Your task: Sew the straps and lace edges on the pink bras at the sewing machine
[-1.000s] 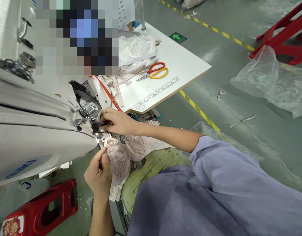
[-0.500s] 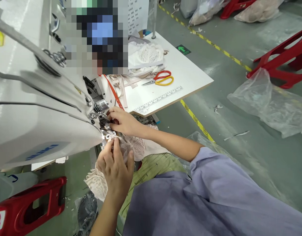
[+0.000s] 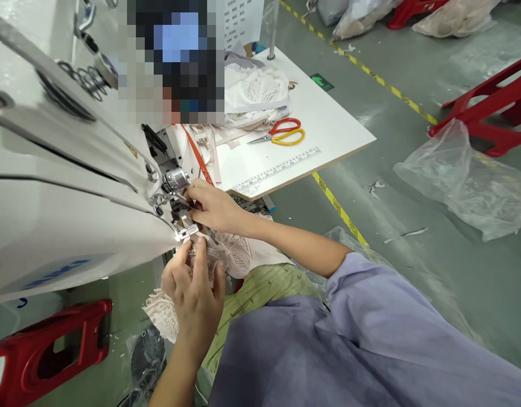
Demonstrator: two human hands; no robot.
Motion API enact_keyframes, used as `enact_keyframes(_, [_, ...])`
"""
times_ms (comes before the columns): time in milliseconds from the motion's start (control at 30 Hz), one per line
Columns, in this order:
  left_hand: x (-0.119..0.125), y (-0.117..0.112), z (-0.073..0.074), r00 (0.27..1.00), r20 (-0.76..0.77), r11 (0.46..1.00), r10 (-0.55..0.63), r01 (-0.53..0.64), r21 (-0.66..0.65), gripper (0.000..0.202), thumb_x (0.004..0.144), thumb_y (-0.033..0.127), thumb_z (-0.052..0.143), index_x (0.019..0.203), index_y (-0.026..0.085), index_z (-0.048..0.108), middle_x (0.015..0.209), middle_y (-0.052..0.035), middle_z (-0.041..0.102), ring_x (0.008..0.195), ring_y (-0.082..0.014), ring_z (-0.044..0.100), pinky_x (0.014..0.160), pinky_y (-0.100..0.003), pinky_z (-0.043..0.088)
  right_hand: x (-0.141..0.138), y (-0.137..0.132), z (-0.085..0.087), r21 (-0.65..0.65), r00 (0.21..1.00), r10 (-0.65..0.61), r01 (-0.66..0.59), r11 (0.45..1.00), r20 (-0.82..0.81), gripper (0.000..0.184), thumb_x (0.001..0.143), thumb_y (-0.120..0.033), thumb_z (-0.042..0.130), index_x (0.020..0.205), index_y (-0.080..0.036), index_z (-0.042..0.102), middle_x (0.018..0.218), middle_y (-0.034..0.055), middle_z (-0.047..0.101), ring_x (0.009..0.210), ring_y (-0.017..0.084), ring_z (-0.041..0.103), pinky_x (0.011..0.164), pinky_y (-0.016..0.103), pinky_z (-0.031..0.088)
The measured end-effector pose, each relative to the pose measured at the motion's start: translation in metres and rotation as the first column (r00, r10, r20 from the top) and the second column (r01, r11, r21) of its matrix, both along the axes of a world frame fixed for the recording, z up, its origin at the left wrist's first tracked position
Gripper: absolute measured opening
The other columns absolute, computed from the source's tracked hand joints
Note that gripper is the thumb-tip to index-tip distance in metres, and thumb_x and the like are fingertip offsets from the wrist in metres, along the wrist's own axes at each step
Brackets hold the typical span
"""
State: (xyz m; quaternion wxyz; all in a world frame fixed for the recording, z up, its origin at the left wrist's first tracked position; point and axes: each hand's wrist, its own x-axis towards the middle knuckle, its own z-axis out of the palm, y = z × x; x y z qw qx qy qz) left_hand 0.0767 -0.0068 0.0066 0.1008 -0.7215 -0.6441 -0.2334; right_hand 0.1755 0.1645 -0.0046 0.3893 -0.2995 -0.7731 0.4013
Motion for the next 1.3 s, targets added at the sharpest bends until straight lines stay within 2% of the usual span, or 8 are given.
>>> enact_keyframes(167, [0.000, 0.002, 0.002, 1.000, 0.011, 1.000, -0.003, 0.003, -0.014, 0.049, 0.093, 0.026, 0.063, 0.139, 0.014, 0.055, 0.133, -0.0225, 0.054, 0.122, -0.0342, 0.054, 0.104, -0.045, 0.042, -0.002, 0.002, 0.001, -0.011, 1.000, -0.009, 0.010, 1.000, 0.023, 0.009, 0.076, -0.014, 0.056, 0.080, -0.018, 0.049, 0.090, 0.0041, 0.049, 0.081, 0.019, 0.049, 0.065, 0.029, 0.034])
enact_keyframes(600, [-0.002, 0.004, -0.002, 0.999, -0.046, 1.000, 0.012, -0.012, -0.003, 0.053, 0.092, 0.028, 0.065, 0.141, 0.016, 0.053, 0.127, -0.0203, 0.058, 0.119, -0.0336, 0.055, 0.105, -0.043, 0.039, -0.003, 0.000, 0.004, -0.050, 1.000, -0.006, 0.005, 0.999, -0.002, 0.010, 0.078, -0.011, 0.056, 0.084, -0.017, 0.052, 0.095, 0.0047, 0.053, 0.084, 0.018, 0.051, 0.071, 0.028, 0.040])
enact_keyframes(833, [-0.001, 0.002, -0.001, 0.999, -0.051, 1.000, 0.013, -0.013, -0.015, 0.054, 0.092, 0.031, 0.065, 0.142, 0.014, 0.052, 0.130, -0.0220, 0.056, 0.122, -0.0344, 0.054, 0.106, -0.046, 0.038, -0.005, 0.004, -0.002, 0.006, 1.000, 0.009, -0.009, 1.000, -0.010, 0.014, 0.075, -0.007, 0.054, 0.084, -0.018, 0.051, 0.096, 0.0042, 0.053, 0.086, 0.018, 0.050, 0.073, 0.028, 0.040])
enact_keyframes(933, [-0.013, -0.002, -0.006, 1.000, 0.014, 0.999, 0.005, -0.005, 0.053, 0.059, 0.090, 0.031, 0.067, 0.142, 0.012, 0.048, 0.130, -0.0234, 0.056, 0.124, -0.0352, 0.052, 0.106, -0.047, 0.038, -0.006, 0.004, -0.006, 0.036, 0.999, 0.013, -0.012, 0.999, -0.040, 0.013, 0.075, -0.009, 0.055, 0.085, -0.017, 0.052, 0.099, 0.0049, 0.056, 0.089, 0.018, 0.052, 0.076, 0.028, 0.040])
enact_keyframes(1033, [-0.033, -0.003, -0.016, 0.976, 0.196, 0.988, 0.091, -0.113, 0.105, 0.053, 0.095, 0.035, 0.060, 0.141, 0.013, 0.047, 0.131, -0.0225, 0.055, 0.127, -0.0341, 0.050, 0.104, -0.045, 0.040, -0.008, 0.004, -0.009, 0.062, 0.996, 0.013, -0.008, 0.998, -0.084, 0.014, 0.077, -0.010, 0.054, 0.089, -0.017, 0.055, 0.102, 0.0057, 0.057, 0.092, 0.019, 0.053, 0.077, 0.028, 0.041])
enact_keyframes(1133, [-0.054, 0.001, -0.027, 0.874, 0.437, 0.977, 0.210, -0.201, -0.068, 0.041, 0.101, 0.042, 0.045, 0.130, 0.016, 0.056, 0.122, -0.0169, 0.060, 0.118, -0.0281, 0.056, 0.095, -0.037, 0.046, -0.009, 0.003, -0.011, 0.060, 0.995, -0.010, 0.016, 0.998, -0.104, 0.014, 0.078, -0.011, 0.055, 0.091, -0.017, 0.055, 0.102, 0.0057, 0.057, 0.091, 0.018, 0.054, 0.076, 0.027, 0.040])
enact_keyframes(1233, [-0.068, 0.007, -0.034, 0.779, 0.594, 0.974, 0.201, -0.093, -0.208, 0.043, 0.100, 0.051, 0.038, 0.095, 0.017, 0.064, 0.089, -0.0083, 0.063, 0.086, -0.0215, 0.061, 0.073, -0.028, 0.048, -0.011, 0.002, -0.012, 0.034, 0.998, -0.013, 0.016, 0.999, -0.067, 0.011, 0.081, -0.014, 0.057, 0.092, -0.017, 0.057, 0.099, 0.0049, 0.058, 0.088, 0.018, 0.053, 0.075, 0.027, 0.039])
enact_keyframes(1300, [-0.072, 0.008, -0.037, 0.729, 0.652, 0.968, 0.206, -0.053, -0.245, 0.047, 0.098, 0.054, 0.041, 0.070, 0.019, 0.053, 0.066, -0.0015, 0.051, 0.064, -0.0160, 0.050, 0.058, -0.025, 0.041, -0.012, 0.002, -0.012, 0.023, 0.999, -0.014, 0.015, 1.000, -0.038, 0.009, 0.082, -0.016, 0.058, 0.091, -0.018, 0.057, 0.097, 0.0045, 0.057, 0.087, 0.018, 0.052, 0.074, 0.027, 0.038])
